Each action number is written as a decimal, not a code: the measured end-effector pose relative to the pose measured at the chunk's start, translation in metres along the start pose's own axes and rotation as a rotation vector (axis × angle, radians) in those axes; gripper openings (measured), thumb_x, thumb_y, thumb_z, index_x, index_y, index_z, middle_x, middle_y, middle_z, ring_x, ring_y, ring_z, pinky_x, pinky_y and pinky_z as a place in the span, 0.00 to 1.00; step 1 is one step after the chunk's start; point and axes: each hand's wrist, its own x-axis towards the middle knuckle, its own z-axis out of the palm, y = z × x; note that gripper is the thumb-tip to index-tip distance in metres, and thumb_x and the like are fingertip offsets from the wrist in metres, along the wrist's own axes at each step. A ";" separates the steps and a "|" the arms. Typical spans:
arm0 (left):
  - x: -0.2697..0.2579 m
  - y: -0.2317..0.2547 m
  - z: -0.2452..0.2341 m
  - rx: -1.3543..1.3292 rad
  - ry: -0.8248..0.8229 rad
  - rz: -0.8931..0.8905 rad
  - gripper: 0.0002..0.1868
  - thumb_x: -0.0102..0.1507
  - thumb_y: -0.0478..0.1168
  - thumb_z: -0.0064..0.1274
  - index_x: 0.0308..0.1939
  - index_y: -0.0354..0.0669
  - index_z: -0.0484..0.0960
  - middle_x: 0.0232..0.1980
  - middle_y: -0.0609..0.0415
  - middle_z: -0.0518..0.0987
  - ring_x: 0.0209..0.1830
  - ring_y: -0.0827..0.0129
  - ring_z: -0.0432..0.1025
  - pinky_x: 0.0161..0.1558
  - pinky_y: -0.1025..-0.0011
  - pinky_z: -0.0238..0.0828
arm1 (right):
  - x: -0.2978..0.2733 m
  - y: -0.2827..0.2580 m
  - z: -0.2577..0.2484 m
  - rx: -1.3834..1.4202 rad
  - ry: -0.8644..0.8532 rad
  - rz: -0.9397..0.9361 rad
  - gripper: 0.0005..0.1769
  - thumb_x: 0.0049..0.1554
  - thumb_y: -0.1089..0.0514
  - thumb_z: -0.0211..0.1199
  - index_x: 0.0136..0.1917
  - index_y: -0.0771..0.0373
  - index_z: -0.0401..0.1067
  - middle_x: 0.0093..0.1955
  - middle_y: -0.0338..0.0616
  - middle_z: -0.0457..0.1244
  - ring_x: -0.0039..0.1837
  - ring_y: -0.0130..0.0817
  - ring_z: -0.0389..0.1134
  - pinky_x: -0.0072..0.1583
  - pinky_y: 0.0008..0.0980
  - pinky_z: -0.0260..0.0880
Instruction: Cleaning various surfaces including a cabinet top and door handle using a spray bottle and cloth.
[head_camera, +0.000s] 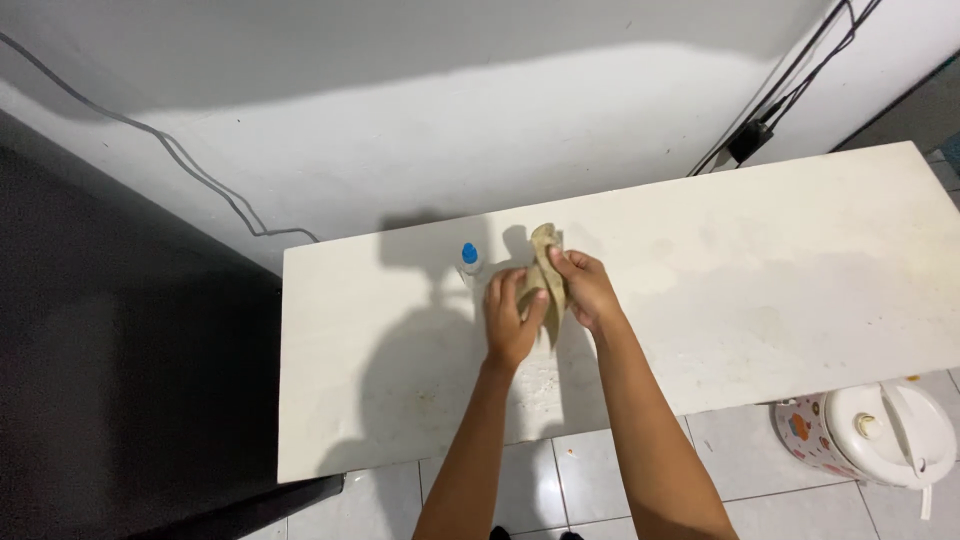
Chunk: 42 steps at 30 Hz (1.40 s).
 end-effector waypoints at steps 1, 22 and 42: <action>0.003 0.018 -0.002 -0.002 0.000 0.002 0.24 0.65 0.42 0.60 0.63 0.38 0.73 0.62 0.42 0.74 0.65 0.49 0.69 0.67 0.53 0.64 | -0.008 0.001 -0.003 0.000 0.001 -0.002 0.15 0.61 0.50 0.66 0.44 0.65 0.73 0.38 0.41 0.68 0.37 0.26 0.66 0.40 0.28 0.69; 0.054 0.098 -0.013 -0.420 0.103 -0.013 0.03 0.69 0.31 0.47 0.44 0.34 0.76 0.46 0.47 0.79 0.45 0.67 0.76 0.48 0.65 0.76 | -0.054 -0.072 -0.084 0.208 0.065 -0.187 0.19 0.68 0.49 0.50 0.53 0.66 0.74 0.47 0.43 0.71 0.46 0.31 0.71 0.53 0.33 0.75; -0.056 -0.070 0.097 0.604 -0.288 0.020 0.29 0.72 0.49 0.37 0.72 0.34 0.67 0.78 0.43 0.62 0.80 0.46 0.49 0.73 0.44 0.42 | 0.003 0.068 -0.038 -1.630 0.133 -0.247 0.35 0.66 0.34 0.38 0.82 0.45 0.46 0.86 0.47 0.35 0.85 0.57 0.29 0.76 0.67 0.31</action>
